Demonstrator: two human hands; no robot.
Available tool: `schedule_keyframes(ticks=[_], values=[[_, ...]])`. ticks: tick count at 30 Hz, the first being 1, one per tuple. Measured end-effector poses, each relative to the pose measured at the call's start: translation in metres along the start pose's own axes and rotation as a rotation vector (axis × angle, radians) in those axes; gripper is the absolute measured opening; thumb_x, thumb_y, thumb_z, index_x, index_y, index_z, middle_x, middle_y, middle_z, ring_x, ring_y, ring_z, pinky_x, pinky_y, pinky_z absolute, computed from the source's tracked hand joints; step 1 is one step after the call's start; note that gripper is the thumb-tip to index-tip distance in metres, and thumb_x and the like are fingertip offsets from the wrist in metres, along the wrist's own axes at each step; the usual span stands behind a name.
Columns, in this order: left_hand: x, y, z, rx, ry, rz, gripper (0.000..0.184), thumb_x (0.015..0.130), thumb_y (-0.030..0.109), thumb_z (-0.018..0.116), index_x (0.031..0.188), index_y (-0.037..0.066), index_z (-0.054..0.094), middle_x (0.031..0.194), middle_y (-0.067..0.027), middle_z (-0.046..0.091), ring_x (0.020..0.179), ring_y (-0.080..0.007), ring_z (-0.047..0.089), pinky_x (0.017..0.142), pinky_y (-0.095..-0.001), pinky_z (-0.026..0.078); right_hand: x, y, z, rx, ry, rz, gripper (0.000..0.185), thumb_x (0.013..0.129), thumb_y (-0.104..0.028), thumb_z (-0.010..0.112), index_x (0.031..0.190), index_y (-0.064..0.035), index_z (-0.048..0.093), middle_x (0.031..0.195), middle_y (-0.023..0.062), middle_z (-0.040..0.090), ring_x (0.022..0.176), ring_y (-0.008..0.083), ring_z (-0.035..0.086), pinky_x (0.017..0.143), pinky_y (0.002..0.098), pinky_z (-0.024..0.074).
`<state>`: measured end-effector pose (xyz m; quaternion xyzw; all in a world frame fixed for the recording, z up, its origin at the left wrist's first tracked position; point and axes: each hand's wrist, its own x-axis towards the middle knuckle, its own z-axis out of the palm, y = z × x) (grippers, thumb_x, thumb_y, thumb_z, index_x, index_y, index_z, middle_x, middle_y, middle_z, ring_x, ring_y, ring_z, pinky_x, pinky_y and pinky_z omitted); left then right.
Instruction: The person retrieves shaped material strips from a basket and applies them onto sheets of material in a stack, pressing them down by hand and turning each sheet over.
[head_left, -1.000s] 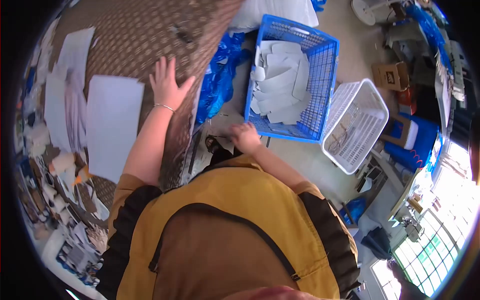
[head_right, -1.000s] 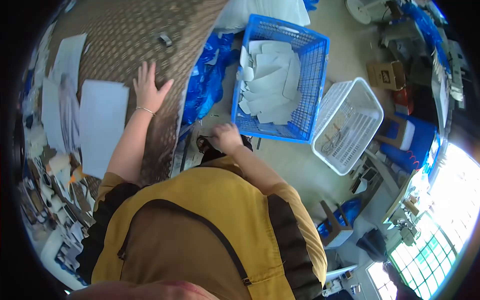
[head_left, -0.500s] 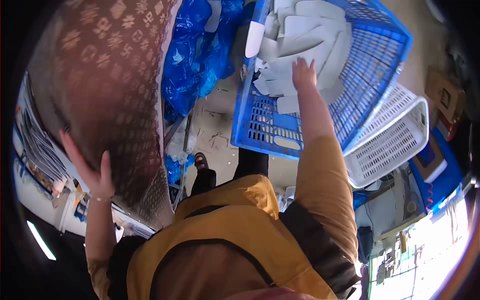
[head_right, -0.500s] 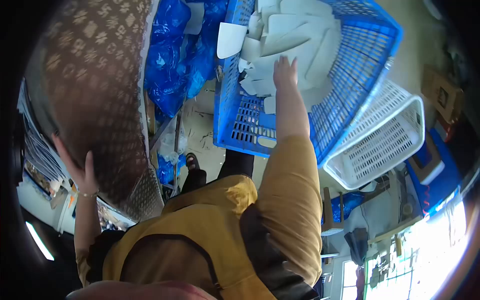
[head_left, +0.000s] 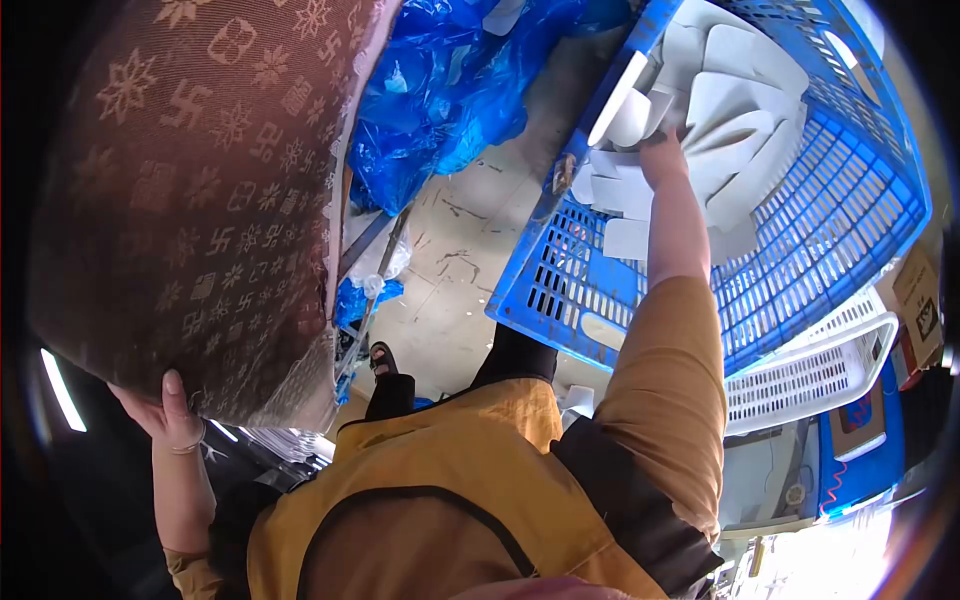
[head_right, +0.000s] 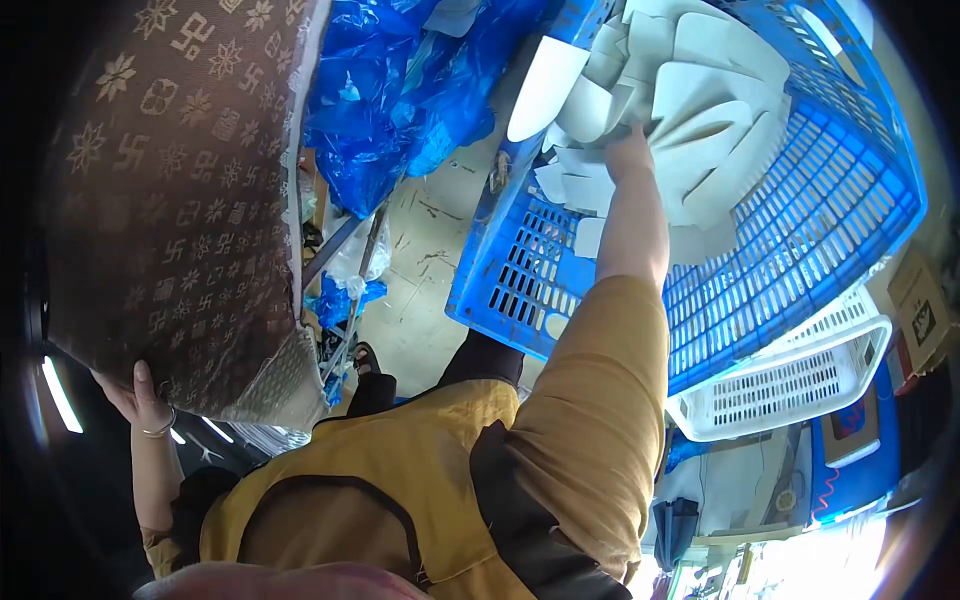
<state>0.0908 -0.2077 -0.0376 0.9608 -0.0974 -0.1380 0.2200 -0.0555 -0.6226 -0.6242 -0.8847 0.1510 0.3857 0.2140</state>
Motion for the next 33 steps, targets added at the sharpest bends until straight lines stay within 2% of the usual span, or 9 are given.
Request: schedule_keyframes(ticks=[3, 4, 8, 19, 23, 27, 29, 31, 33], values=[[0.008, 0.006, 0.008, 0.027, 0.016, 0.007, 0.064, 0.085, 0.009, 0.052, 0.138, -0.004, 0.019, 0.139, -0.018, 0.03, 0.127, -0.0254, 0.031, 0.106, -0.0367, 0.02, -0.06, 0.003, -0.034, -0.34, -0.237, -0.069, 0.023, 0.082, -0.012, 0.049, 0.095, -0.0084, 0.068, 0.1, 0.0129, 0.065, 0.095, 0.0269, 0.062, 0.079, 0.0392, 0.0492], [0.013, 0.009, 0.012, 0.064, 0.028, 0.009, 0.067, 0.083, 0.01, 0.054, 0.138, -0.004, 0.019, 0.14, -0.0188, 0.028, 0.128, -0.0265, 0.03, 0.106, -0.0375, 0.019, -0.075, 0.01, -0.033, -0.672, -0.397, -0.281, 0.022, 0.08, -0.012, 0.051, 0.093, -0.0089, 0.068, 0.1, 0.0112, 0.065, 0.091, 0.0261, 0.063, 0.076, 0.0373, 0.0502], [0.037, 0.035, 0.027, 0.282, 0.036, 0.198, 0.072, 0.078, 0.013, 0.058, 0.139, -0.003, 0.022, 0.143, -0.0213, 0.023, 0.132, -0.031, 0.026, 0.108, -0.0385, 0.017, -0.145, 0.023, -0.02, -0.62, -0.333, -0.359, 0.017, 0.077, -0.013, 0.054, 0.081, -0.0124, 0.07, 0.089, 0.0067, 0.067, 0.086, 0.023, 0.065, 0.07, 0.0362, 0.0507], [0.041, 0.041, 0.026, 0.476, 0.184, 0.319, 0.072, 0.077, 0.03, 0.063, 0.138, 0.009, 0.031, 0.145, -0.0165, 0.023, 0.133, -0.0353, 0.023, 0.106, -0.0465, 0.019, -0.319, -0.097, -0.184, -0.225, -0.126, -0.44, 0.015, 0.081, -0.021, 0.055, 0.084, -0.0112, 0.066, 0.085, 0.0094, 0.064, 0.083, 0.031, 0.061, 0.069, 0.0428, 0.0495], [0.039, 0.031, 0.033, 0.435, 0.267, 0.286, 0.075, 0.074, 0.037, 0.064, 0.139, 0.021, 0.03, 0.145, -0.0131, 0.023, 0.134, -0.0319, 0.021, 0.105, -0.053, 0.018, -0.39, -0.149, -0.264, -0.124, -0.005, -0.231, 0.019, 0.082, -0.025, 0.056, 0.088, -0.009, 0.065, 0.086, 0.0148, 0.065, 0.082, 0.0351, 0.06, 0.069, 0.0418, 0.049], [0.04, 0.027, 0.036, 0.465, 0.209, 0.195, 0.077, 0.077, 0.049, 0.058, 0.141, 0.023, 0.024, 0.148, -0.0114, 0.015, 0.136, -0.029, 0.016, 0.107, -0.0525, 0.014, -0.457, -0.178, -0.34, 0.418, 0.159, -0.403, 0.026, 0.081, -0.016, 0.062, 0.102, -0.0012, 0.061, 0.088, 0.0127, 0.066, 0.083, 0.0276, 0.063, 0.075, 0.0366, 0.0489], [0.046, 0.02, 0.039, 0.337, 0.248, 0.215, 0.08, 0.073, 0.059, 0.058, 0.137, 0.019, 0.034, 0.146, -0.013, 0.022, 0.135, -0.0294, 0.018, 0.107, -0.054, 0.014, -0.502, -0.208, -0.371, 0.651, 0.172, -0.418, 0.031, 0.08, -0.013, 0.064, 0.107, 0.001, 0.06, 0.089, 0.0104, 0.066, 0.085, 0.0239, 0.063, 0.078, 0.0336, 0.0485], [0.042, 0.027, 0.032, -0.042, 0.084, 0.152, 0.068, 0.078, 0.058, 0.054, 0.13, 0.015, 0.045, 0.141, -0.0136, 0.031, 0.13, -0.028, 0.029, 0.105, -0.0481, 0.023, -0.545, -0.244, -0.399, 0.864, 0.288, -0.526, 0.037, 0.081, -0.01, 0.063, 0.115, 0.0021, 0.053, 0.102, 0.0068, 0.062, 0.096, 0.0199, 0.059, 0.084, 0.0333, 0.0457], [0.0, 0.043, 0.015, -1.025, -0.276, 0.294, 0.062, 0.086, 0.044, 0.053, 0.133, 0.005, 0.039, 0.137, -0.0107, 0.039, 0.127, -0.0211, 0.036, 0.105, -0.0388, 0.028, -0.573, -0.278, -0.41, 0.939, 0.351, -0.616, 0.039, 0.081, -0.009, 0.062, 0.117, 0.0025, 0.051, 0.106, 0.0078, 0.06, 0.099, 0.0203, 0.057, 0.087, 0.0326, 0.0442]])
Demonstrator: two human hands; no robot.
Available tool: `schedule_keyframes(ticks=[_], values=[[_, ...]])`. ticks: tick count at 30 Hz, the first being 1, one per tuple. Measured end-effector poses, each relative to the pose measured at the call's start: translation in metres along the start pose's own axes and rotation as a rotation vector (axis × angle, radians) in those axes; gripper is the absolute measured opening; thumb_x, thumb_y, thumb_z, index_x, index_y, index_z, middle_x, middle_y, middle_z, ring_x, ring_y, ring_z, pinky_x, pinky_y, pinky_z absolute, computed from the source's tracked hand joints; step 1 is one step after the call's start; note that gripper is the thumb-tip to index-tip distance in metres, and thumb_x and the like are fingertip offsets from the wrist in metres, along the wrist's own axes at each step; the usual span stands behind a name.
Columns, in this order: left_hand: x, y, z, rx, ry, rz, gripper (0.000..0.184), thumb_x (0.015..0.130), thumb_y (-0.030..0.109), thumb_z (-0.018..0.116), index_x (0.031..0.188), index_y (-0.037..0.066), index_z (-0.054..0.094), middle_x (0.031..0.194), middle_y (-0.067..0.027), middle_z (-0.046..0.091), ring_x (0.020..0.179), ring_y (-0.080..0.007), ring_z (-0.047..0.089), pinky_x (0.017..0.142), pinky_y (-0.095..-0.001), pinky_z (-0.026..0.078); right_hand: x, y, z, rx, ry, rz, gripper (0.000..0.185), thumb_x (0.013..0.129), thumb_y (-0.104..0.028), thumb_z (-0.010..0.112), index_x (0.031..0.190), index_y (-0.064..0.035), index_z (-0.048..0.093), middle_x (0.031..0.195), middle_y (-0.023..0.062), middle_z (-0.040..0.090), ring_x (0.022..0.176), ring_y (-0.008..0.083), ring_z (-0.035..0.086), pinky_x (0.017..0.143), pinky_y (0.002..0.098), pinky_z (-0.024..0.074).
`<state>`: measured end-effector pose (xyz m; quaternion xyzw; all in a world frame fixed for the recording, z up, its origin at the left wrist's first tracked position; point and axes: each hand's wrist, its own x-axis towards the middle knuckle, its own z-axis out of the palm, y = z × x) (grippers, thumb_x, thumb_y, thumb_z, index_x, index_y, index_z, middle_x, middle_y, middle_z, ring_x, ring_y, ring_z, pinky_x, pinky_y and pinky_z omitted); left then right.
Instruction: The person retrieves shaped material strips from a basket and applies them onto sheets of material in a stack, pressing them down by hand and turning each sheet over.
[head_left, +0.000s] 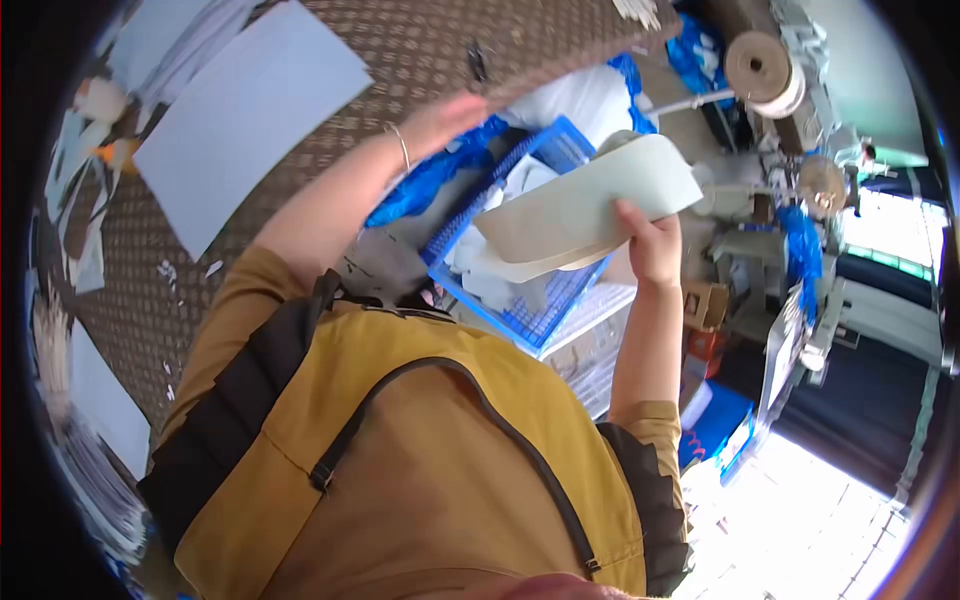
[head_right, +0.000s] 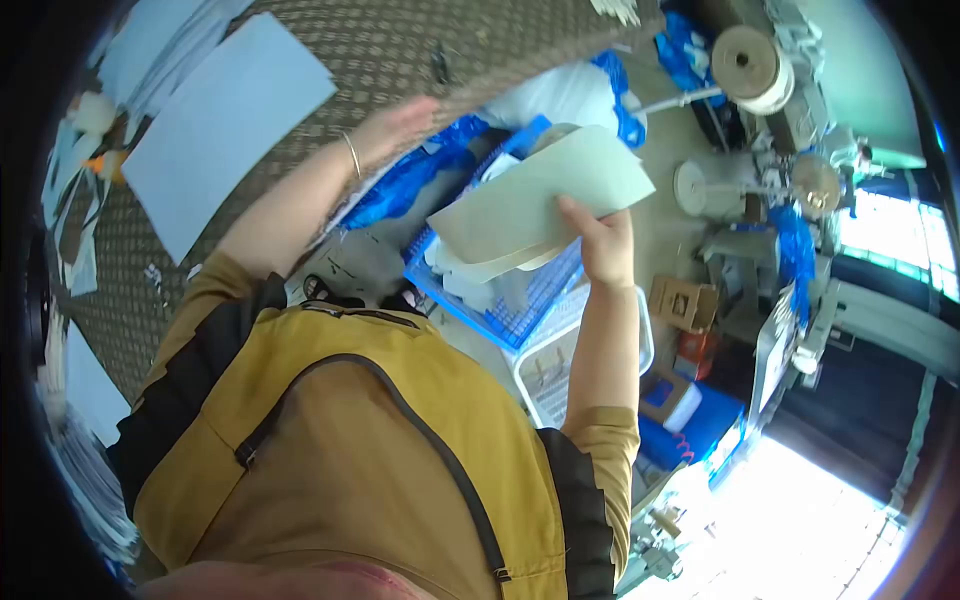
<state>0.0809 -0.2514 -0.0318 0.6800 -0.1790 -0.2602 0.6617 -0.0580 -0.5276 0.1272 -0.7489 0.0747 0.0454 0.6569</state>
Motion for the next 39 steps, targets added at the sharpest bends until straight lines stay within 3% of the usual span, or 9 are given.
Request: schedule_keyframes(ticks=[4, 9, 21, 23, 25, 29, 33, 36, 39], values=[[-0.121, 0.071, 0.006, -0.011, -0.246, 0.125, 0.03, 0.089, 0.017, 0.056, 0.115, 0.001, 0.056, 0.107, -0.0048, 0.06, 0.097, -0.0107, 0.053, 0.087, -0.0281, 0.043, 0.008, -0.053, 0.07, 0.296, 0.066, -0.136, 0.044, 0.081, -0.006, 0.061, 0.121, 0.004, 0.046, 0.115, 0.0104, 0.055, 0.107, 0.0217, 0.053, 0.092, 0.0319, 0.0406], [-0.236, 0.081, -0.065, -0.216, 0.056, 0.043, 0.029, 0.086, 0.02, 0.06, 0.107, -0.001, 0.059, 0.094, -0.0036, 0.062, 0.089, -0.0096, 0.055, 0.08, -0.0271, 0.044, 0.027, -0.088, 0.206, 0.464, -0.093, -0.142, 0.044, 0.081, -0.004, 0.059, 0.122, 0.0043, 0.045, 0.118, 0.012, 0.054, 0.109, 0.0231, 0.051, 0.094, 0.0335, 0.0392], [-0.525, 0.016, -0.211, -0.111, 1.42, 0.084, 0.02, 0.085, 0.02, 0.059, 0.092, 0.002, 0.062, 0.077, 0.0008, 0.061, 0.072, -0.0076, 0.056, 0.065, -0.0234, 0.045, 0.012, -0.062, 0.58, 0.16, -0.894, 0.021, 0.069, 0.078, -0.009, 0.062, 0.136, -0.0019, 0.027, 0.116, 0.0117, 0.054, 0.105, 0.0219, 0.053, 0.089, 0.0358, 0.0426], [-0.559, -0.041, -0.238, 0.095, 1.513, -0.175, 0.021, 0.084, 0.022, 0.058, 0.089, 0.002, 0.062, 0.075, 0.0, 0.061, 0.07, -0.0091, 0.056, 0.063, -0.0241, 0.044, 0.013, -0.01, 0.624, -0.247, -0.91, -0.164, 0.072, 0.078, -0.018, 0.063, 0.138, -0.0024, 0.026, 0.119, 0.014, 0.053, 0.107, 0.0257, 0.052, 0.088, 0.0385, 0.0423], [-0.577, -0.061, -0.243, 0.289, 1.565, -0.452, 0.023, 0.083, 0.024, 0.058, 0.085, 0.002, 0.062, 0.072, -0.0008, 0.061, 0.068, -0.0105, 0.057, 0.062, -0.0249, 0.044, 0.016, 0.046, 0.645, -0.682, -0.962, -0.871, 0.069, 0.078, -0.023, 0.062, 0.136, -0.0032, 0.03, 0.125, 0.0165, 0.048, 0.11, 0.0308, 0.05, 0.09, 0.0397, 0.0411], [-0.587, -0.067, -0.239, 0.213, 1.586, -0.697, 0.026, 0.082, 0.026, 0.057, 0.078, 0.001, 0.062, 0.069, -0.0045, 0.061, 0.067, -0.0144, 0.057, 0.059, -0.0263, 0.044, -0.028, 0.052, 0.641, -0.86, -1.36, -1.136, 0.064, 0.077, -0.031, 0.062, 0.132, -0.0079, 0.038, 0.137, 0.014, 0.038, 0.123, 0.0274, 0.038, 0.102, 0.0452, 0.0298], [-0.584, -0.058, -0.243, -0.285, 1.628, -0.557, 0.022, 0.083, 0.023, 0.057, 0.084, 0.002, 0.062, 0.077, -0.0055, 0.064, 0.07, -0.0168, 0.06, 0.059, -0.0283, 0.047, -0.037, 0.049, 0.637, -1.098, -1.59, -1.372, 0.062, 0.077, -0.037, 0.062, 0.13, -0.0122, 0.041, 0.138, 0.0086, 0.036, 0.128, 0.0225, 0.033, 0.104, 0.0498, 0.0237], [-0.582, -0.026, -0.245, -1.035, 1.89, 0.021, 0.022, 0.084, 0.022, 0.056, 0.093, 0.002, 0.061, 0.087, -0.0066, 0.064, 0.074, -0.0173, 0.062, 0.061, -0.0283, 0.05, -0.03, 0.053, 0.642, -1.157, -1.671, -1.395, 0.062, 0.077, -0.039, 0.062, 0.13, -0.0141, 0.041, 0.139, 0.0068, 0.036, 0.128, 0.0216, 0.032, 0.103, 0.0507, 0.0237], [-0.595, 0.011, -0.242, -0.993, 1.763, 0.526, 0.023, 0.087, 0.021, 0.055, 0.1, 0.003, 0.058, 0.088, -0.0055, 0.064, 0.073, -0.016, 0.061, 0.056, -0.0296, 0.049, -0.024, 0.06, 0.643, -1.12, -1.673, -1.391, 0.062, 0.077, -0.04, 0.062, 0.13, -0.0151, 0.041, 0.139, 0.0059, 0.036, 0.128, 0.0221, 0.033, 0.102, 0.0502, 0.0256]])
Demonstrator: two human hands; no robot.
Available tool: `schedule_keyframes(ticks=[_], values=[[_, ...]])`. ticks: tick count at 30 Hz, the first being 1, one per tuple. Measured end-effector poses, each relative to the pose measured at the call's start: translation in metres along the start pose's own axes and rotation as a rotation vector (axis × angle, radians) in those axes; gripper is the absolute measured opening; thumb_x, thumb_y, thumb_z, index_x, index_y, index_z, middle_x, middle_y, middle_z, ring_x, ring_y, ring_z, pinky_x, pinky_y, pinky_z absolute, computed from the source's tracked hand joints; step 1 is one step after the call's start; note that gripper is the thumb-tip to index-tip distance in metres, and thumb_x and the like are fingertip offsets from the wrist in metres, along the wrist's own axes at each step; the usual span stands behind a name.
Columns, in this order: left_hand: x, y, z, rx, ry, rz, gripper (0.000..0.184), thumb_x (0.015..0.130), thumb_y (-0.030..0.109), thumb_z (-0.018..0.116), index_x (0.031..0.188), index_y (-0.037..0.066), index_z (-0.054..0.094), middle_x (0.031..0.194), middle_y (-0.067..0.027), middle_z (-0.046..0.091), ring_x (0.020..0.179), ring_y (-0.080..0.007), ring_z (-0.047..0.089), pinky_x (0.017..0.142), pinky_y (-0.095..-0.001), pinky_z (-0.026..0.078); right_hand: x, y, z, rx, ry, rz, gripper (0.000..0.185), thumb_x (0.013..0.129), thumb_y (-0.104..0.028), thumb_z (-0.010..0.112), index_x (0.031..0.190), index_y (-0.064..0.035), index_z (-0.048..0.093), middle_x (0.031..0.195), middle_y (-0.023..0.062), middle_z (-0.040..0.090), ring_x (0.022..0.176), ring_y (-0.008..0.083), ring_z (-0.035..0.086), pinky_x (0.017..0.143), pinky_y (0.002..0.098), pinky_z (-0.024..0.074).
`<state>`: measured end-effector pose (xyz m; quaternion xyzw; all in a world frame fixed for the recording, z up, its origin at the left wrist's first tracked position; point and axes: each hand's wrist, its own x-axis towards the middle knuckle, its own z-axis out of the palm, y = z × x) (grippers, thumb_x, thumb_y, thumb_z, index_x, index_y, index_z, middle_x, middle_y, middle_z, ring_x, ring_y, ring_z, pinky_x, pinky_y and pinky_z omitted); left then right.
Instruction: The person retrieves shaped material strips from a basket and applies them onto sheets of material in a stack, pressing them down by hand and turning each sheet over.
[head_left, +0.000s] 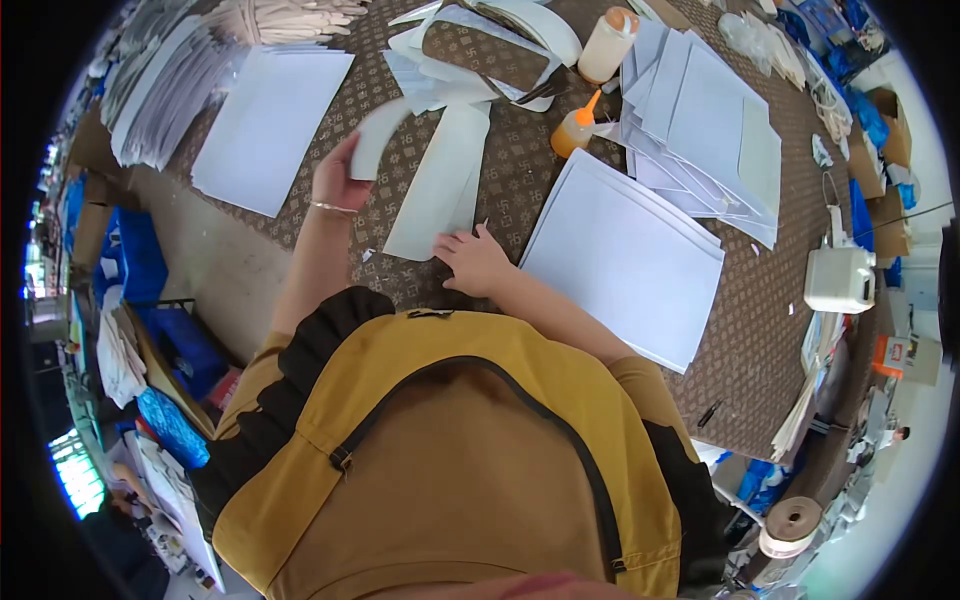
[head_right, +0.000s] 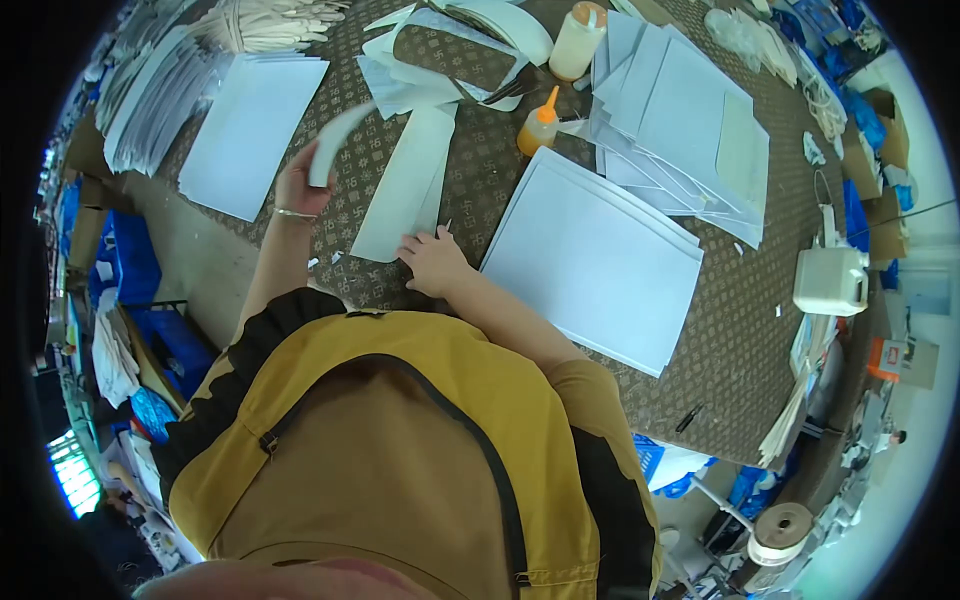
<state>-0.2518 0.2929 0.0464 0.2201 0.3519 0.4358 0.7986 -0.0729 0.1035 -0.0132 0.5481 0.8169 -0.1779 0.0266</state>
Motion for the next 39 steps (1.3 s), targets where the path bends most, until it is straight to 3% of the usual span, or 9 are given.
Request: schedule_keyframes(ticks=[4, 8, 12, 14, 16, 24, 33, 35, 39], values=[[-0.046, 0.013, 0.049, -0.082, -0.227, 0.148, 0.021, 0.088, 0.018, 0.053, 0.105, 0.005, 0.055, 0.097, -0.0063, 0.062, 0.079, -0.0163, 0.061, 0.057, -0.0281, 0.049, -0.001, 0.014, -0.007, 0.065, -0.054, -0.08, 0.063, 0.077, -0.043, 0.061, 0.13, -0.0143, 0.042, 0.139, 0.0053, 0.036, 0.127, 0.0222, 0.033, 0.102, 0.0503, 0.0247], [-0.11, -0.026, 0.11, 0.014, -0.148, 0.213, 0.02, 0.085, 0.011, 0.056, 0.104, 0.007, 0.056, 0.09, -0.0042, 0.064, 0.074, -0.0129, 0.062, 0.061, -0.0268, 0.051, -0.015, 0.023, -0.006, 0.125, 0.183, -0.131, 0.065, 0.074, -0.038, 0.066, 0.128, -0.0101, 0.043, 0.134, 0.0079, 0.041, 0.12, 0.0274, 0.04, 0.1, 0.0459, 0.0293], [-0.126, -0.093, 0.09, 0.137, -0.136, 0.023, 0.017, 0.079, 0.007, 0.063, 0.095, 0.006, 0.06, 0.081, -0.0024, 0.063, 0.069, -0.0102, 0.059, 0.061, -0.0238, 0.047, -0.053, 0.034, 0.0, 1.119, 0.503, -0.074, 0.065, 0.077, -0.027, 0.068, 0.129, -0.0014, 0.038, 0.127, 0.0168, 0.047, 0.116, 0.0259, 0.047, 0.097, 0.0354, 0.0351], [-0.137, -0.135, 0.092, 0.185, -0.136, -0.078, 0.019, 0.078, 0.008, 0.064, 0.096, 0.006, 0.06, 0.082, -0.001, 0.062, 0.069, -0.0092, 0.058, 0.06, -0.0212, 0.044, -0.091, 0.014, -0.022, 1.648, 0.642, -0.118, 0.04, 0.083, -0.016, 0.059, 0.118, 0.0002, 0.049, 0.111, 0.0075, 0.055, 0.098, 0.0121, 0.049, 0.083, 0.0277, 0.0411], [-0.154, -0.168, 0.106, 0.143, -0.159, -0.189, 0.018, 0.079, 0.01, 0.064, 0.097, 0.007, 0.06, 0.086, -0.0003, 0.062, 0.073, -0.0094, 0.057, 0.06, -0.0215, 0.042, -0.125, 0.016, -0.036, 1.612, 0.676, 0.32, 0.025, 0.087, -0.015, 0.054, 0.104, 0.0035, 0.057, 0.098, 0.003, 0.061, 0.086, 0.0088, 0.052, 0.076, 0.0248, 0.0424], [-0.127, -0.209, 0.12, 0.022, 0.059, -0.122, 0.013, 0.083, 0.017, 0.061, 0.094, 0.01, 0.062, 0.089, -0.0008, 0.063, 0.077, -0.0113, 0.058, 0.063, -0.0263, 0.045, -0.258, 0.087, 0.004, 1.911, 0.874, 0.385, 0.019, 0.087, -0.016, 0.056, 0.096, -0.0001, 0.061, 0.091, 0.0055, 0.063, 0.074, 0.0115, 0.055, 0.065, 0.0279, 0.0437], [-0.082, -0.255, 0.097, 0.85, -0.056, -0.194, 0.012, 0.079, 0.019, 0.065, 0.084, 0.008, 0.063, 0.09, -0.0035, 0.063, 0.077, -0.0145, 0.058, 0.068, -0.0284, 0.046, -0.335, 0.135, 0.051, 1.833, 1.142, 0.781, 0.019, 0.082, -0.01, 0.062, 0.098, 0.0004, 0.059, 0.085, 0.0064, 0.063, 0.07, 0.0131, 0.058, 0.062, 0.0269, 0.0476], [-0.049, -0.268, 0.09, 1.348, -0.2, 0.361, 0.017, 0.076, 0.019, 0.067, 0.081, 0.003, 0.063, 0.103, -0.0116, 0.06, 0.096, -0.0216, 0.056, 0.08, -0.0325, 0.044, -0.328, 0.139, 0.054, 1.851, 1.182, 0.831, 0.019, 0.081, -0.01, 0.062, 0.097, 0.0002, 0.058, 0.083, 0.0057, 0.063, 0.067, 0.0123, 0.057, 0.062, 0.0261, 0.0476], [-0.012, -0.266, 0.107, 1.556, -0.217, 0.548, 0.021, 0.074, 0.022, 0.068, 0.076, 0.001, 0.063, 0.113, -0.0181, 0.054, 0.101, -0.0275, 0.052, 0.084, -0.0337, 0.043, -0.319, 0.153, 0.06, 1.611, 1.096, 1.006, 0.016, 0.082, -0.011, 0.062, 0.094, -0.0004, 0.058, 0.077, 0.0031, 0.061, 0.063, 0.0101, 0.056, 0.058, 0.0237, 0.047]])
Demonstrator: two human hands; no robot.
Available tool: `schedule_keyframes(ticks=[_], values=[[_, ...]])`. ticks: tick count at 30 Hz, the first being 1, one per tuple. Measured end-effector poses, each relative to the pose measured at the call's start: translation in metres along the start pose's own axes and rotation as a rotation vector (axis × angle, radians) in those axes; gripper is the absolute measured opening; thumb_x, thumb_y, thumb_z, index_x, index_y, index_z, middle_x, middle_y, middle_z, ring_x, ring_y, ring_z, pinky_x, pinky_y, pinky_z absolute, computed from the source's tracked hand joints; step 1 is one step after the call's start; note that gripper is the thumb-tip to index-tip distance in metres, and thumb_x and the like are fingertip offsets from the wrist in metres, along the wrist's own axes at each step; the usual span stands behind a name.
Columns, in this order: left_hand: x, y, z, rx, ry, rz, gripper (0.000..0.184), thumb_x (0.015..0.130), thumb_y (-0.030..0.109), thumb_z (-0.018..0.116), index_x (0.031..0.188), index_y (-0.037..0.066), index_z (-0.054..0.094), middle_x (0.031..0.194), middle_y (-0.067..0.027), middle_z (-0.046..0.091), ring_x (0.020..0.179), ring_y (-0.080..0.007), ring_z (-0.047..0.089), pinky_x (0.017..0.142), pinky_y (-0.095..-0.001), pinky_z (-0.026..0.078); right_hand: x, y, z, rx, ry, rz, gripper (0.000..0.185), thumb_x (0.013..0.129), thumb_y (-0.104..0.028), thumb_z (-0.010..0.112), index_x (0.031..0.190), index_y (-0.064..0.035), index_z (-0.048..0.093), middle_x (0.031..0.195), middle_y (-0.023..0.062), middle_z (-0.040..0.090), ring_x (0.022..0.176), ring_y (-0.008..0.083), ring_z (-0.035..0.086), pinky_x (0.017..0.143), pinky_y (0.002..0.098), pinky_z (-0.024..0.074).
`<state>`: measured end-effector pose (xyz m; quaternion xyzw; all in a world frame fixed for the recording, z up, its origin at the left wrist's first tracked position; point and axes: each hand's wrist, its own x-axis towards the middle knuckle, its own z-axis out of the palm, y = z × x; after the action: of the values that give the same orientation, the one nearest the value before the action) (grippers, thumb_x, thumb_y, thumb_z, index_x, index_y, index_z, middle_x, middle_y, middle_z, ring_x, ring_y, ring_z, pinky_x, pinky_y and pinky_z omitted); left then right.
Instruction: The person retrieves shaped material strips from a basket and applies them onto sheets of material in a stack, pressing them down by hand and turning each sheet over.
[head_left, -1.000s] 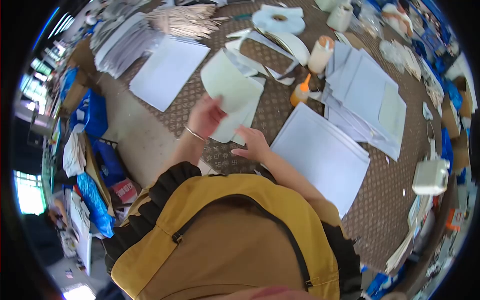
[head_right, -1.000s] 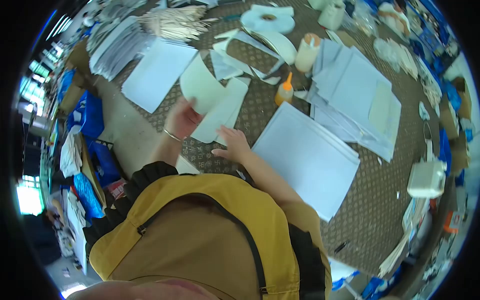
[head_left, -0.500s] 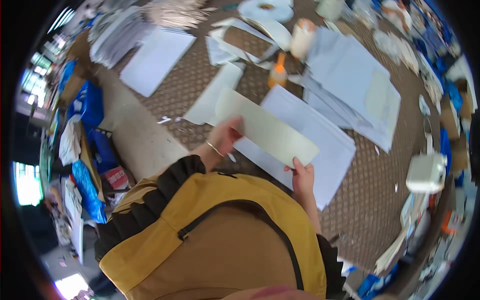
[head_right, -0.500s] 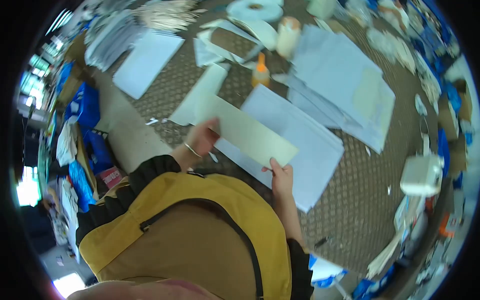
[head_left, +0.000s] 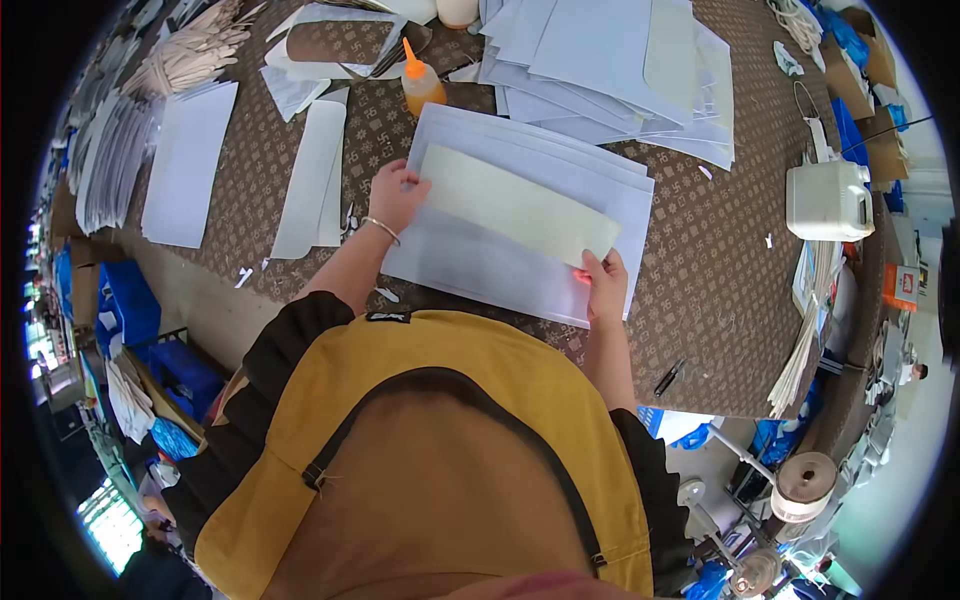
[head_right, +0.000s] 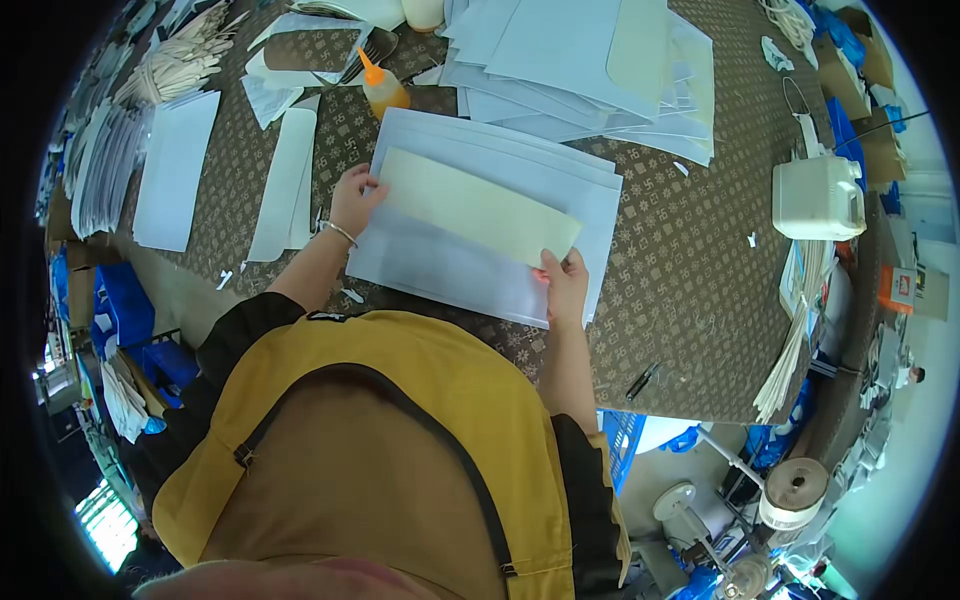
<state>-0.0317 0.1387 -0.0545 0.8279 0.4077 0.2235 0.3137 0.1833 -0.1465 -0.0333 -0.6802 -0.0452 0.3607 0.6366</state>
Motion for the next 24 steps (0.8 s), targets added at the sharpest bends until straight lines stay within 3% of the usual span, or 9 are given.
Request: schedule_keyframes(ticks=[4, 7, 11, 16, 20, 23, 24], values=[[0.015, 0.012, 0.003, 0.141, 0.134, 0.082, 0.022, 0.074, 0.024, 0.068, 0.074, 0.003, 0.064, 0.099, -0.016, 0.061, 0.088, -0.0244, 0.057, 0.075, -0.0319, 0.045, 0.015, -0.009, 0.003, -0.093, 0.078, -0.065, 0.011, 0.085, -0.012, 0.059, 0.089, -0.002, 0.058, 0.075, 0.0023, 0.06, 0.06, 0.0087, 0.056, 0.056, 0.0216, 0.046], [0.023, 0.049, -0.009, -0.027, -0.221, -0.154, 0.025, 0.075, 0.026, 0.068, 0.074, 0.002, 0.063, 0.075, -0.0108, 0.063, 0.07, -0.0202, 0.06, 0.063, -0.0304, 0.046, 0.03, -0.021, -0.002, -0.046, 0.169, -0.098, 0.012, 0.086, -0.015, 0.059, 0.085, -0.0027, 0.059, 0.072, 0.0022, 0.06, 0.057, 0.0089, 0.055, 0.055, 0.0215, 0.0457], [0.028, 0.038, 0.013, -0.081, -0.18, -0.102, 0.027, 0.077, 0.028, 0.066, 0.075, 0.001, 0.064, 0.059, -0.0073, 0.06, 0.054, -0.0174, 0.057, 0.054, -0.0298, 0.044, 0.048, -0.027, -0.012, -0.112, 0.203, -0.037, 0.014, 0.086, -0.017, 0.059, 0.083, -0.0034, 0.059, 0.069, 0.0022, 0.059, 0.053, 0.0091, 0.054, 0.051, 0.0218, 0.045], [0.033, 0.033, 0.02, -0.103, -0.242, -0.151, 0.027, 0.078, 0.028, 0.065, 0.077, 0.001, 0.065, 0.061, -0.0082, 0.061, 0.054, -0.0171, 0.056, 0.055, -0.0292, 0.044, 0.058, -0.026, -0.014, -0.119, 0.223, 0.014, 0.016, 0.086, -0.019, 0.059, 0.081, -0.0036, 0.059, 0.066, 0.0019, 0.059, 0.05, 0.009, 0.054, 0.048, 0.0225, 0.0445], [0.041, 0.035, 0.019, -0.088, -0.296, -0.204, 0.028, 0.078, 0.03, 0.063, 0.079, 0.003, 0.065, 0.07, -0.012, 0.063, 0.064, -0.0257, 0.061, 0.061, -0.0334, 0.047, 0.065, -0.03, -0.01, -0.141, 0.238, 0.065, 0.017, 0.086, -0.019, 0.059, 0.08, -0.0032, 0.059, 0.065, 0.0017, 0.058, 0.05, 0.0088, 0.055, 0.045, 0.0227, 0.044], [0.04, 0.03, 0.024, -0.121, -0.269, -0.206, 0.028, 0.078, 0.028, 0.065, 0.078, 0.001, 0.065, 0.059, -0.0051, 0.06, 0.051, -0.012, 0.053, 0.052, -0.0268, 0.043, 0.065, -0.032, -0.006, -0.128, 0.264, 0.075, 0.016, 0.086, -0.017, 0.06, 0.081, -0.0017, 0.058, 0.065, 0.002, 0.057, 0.044, 0.0091, 0.052, 0.041, 0.0222, 0.042], [0.04, 0.029, 0.026, -0.121, -0.279, -0.211, 0.028, 0.078, 0.028, 0.065, 0.078, 0.001, 0.065, 0.059, -0.0051, 0.06, 0.051, -0.012, 0.053, 0.052, -0.0268, 0.043, 0.066, -0.031, -0.007, -0.13, 0.27, 0.084, 0.016, 0.086, -0.017, 0.06, 0.081, -0.0017, 0.058, 0.065, 0.002, 0.057, 0.044, 0.0091, 0.052, 0.041, 0.0222, 0.042]])
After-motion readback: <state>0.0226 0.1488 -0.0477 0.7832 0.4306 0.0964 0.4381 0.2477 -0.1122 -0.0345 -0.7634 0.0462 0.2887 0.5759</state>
